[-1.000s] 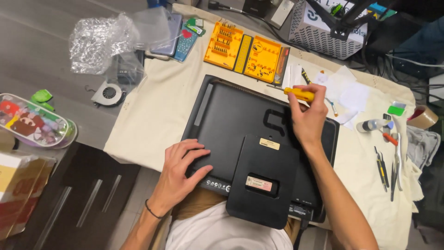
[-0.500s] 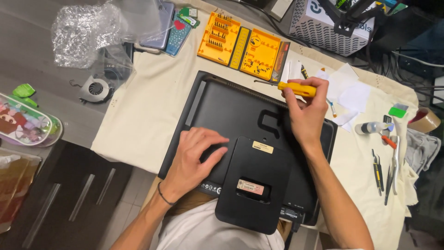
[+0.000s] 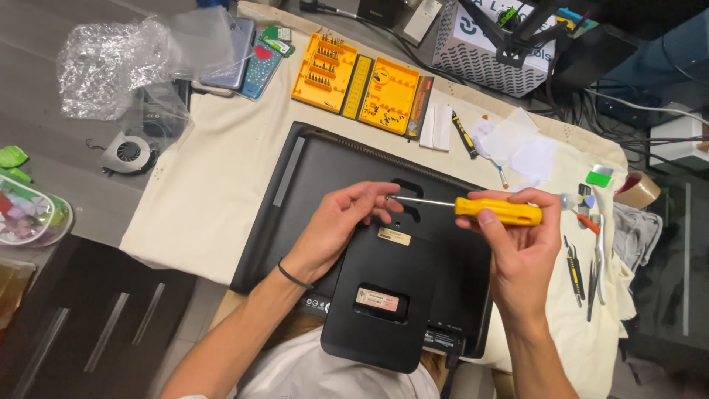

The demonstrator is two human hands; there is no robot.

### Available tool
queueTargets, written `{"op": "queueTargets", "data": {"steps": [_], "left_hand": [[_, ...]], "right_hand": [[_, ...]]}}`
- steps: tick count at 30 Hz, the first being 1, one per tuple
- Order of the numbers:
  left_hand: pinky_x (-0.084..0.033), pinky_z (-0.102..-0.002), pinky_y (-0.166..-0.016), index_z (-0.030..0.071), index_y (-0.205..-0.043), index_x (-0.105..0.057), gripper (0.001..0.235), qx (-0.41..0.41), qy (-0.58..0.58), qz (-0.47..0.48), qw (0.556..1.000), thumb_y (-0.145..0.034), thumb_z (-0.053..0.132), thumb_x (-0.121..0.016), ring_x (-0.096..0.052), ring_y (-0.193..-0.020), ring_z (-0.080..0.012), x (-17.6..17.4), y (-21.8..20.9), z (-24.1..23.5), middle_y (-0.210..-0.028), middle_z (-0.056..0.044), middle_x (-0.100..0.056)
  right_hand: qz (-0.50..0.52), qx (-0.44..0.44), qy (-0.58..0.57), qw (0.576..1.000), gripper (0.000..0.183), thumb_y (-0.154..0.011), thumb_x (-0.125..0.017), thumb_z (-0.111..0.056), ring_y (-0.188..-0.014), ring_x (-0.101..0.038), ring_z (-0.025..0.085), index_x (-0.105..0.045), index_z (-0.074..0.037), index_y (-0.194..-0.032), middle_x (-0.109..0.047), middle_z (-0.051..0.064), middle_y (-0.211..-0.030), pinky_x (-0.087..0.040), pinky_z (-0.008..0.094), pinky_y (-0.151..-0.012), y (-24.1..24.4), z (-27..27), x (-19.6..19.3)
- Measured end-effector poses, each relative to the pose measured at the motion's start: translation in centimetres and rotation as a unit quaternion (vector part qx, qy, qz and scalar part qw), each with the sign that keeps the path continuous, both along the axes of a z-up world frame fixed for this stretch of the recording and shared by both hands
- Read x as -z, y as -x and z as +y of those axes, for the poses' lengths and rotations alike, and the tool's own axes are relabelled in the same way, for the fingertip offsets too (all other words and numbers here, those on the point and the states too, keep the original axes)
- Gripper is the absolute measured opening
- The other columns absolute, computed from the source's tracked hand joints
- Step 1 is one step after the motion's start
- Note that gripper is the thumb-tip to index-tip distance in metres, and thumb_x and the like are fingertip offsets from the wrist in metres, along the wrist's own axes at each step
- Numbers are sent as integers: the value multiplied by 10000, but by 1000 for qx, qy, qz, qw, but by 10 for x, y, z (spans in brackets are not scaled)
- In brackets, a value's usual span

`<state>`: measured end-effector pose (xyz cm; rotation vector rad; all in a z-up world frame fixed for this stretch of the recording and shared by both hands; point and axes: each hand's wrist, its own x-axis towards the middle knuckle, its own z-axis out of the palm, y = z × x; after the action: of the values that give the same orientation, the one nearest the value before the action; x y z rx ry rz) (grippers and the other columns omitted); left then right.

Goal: The person reassembles a disassembled electronic device, likely a monitor or TV, by connecting internal cables, installing feet, and securing the back cover with screws. The person uses a screwdriver to fasten the screws.

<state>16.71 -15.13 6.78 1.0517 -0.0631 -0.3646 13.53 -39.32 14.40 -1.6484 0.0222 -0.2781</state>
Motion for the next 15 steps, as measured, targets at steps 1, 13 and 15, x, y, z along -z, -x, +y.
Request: {"op": "queueTargets", "data": {"steps": [1,13,15], "left_hand": [[-485,-169,-811,-5,-1436,-745,477,-7,7,24,1000,-1165,351,-579,-747,-1018,-122,-2,2,-2,-1194,-176,-851],[-607,-221,-842,-21,-1141,-849,210,-44,15,94,994,-966,95,-854,-824,-980,-193,-5,11,-2,-1007,-185,-870],[-612,-224,-856,-22,-1134,-850,199,-46,15,82,995,-962,77,-857,-845,-1024,-218,-8,13,-2,-1001,-173,-866]], "right_hand": [[2,-2,0,1000,434,-1058,-718,-41,-1115,-802,325,-398,-84,-1349,-708,286,-1274,-722,395,-949,3,-2,2],[-43,-21,26,999,347,-1057,-681,38,-1117,-789,349,-432,-95,-1261,-735,297,-1228,-739,398,-934,31,7,-20],[-51,-26,33,998,354,-1056,-678,49,-1122,-792,356,-429,-90,-1265,-731,300,-1243,-740,398,-941,35,6,-21]]}}
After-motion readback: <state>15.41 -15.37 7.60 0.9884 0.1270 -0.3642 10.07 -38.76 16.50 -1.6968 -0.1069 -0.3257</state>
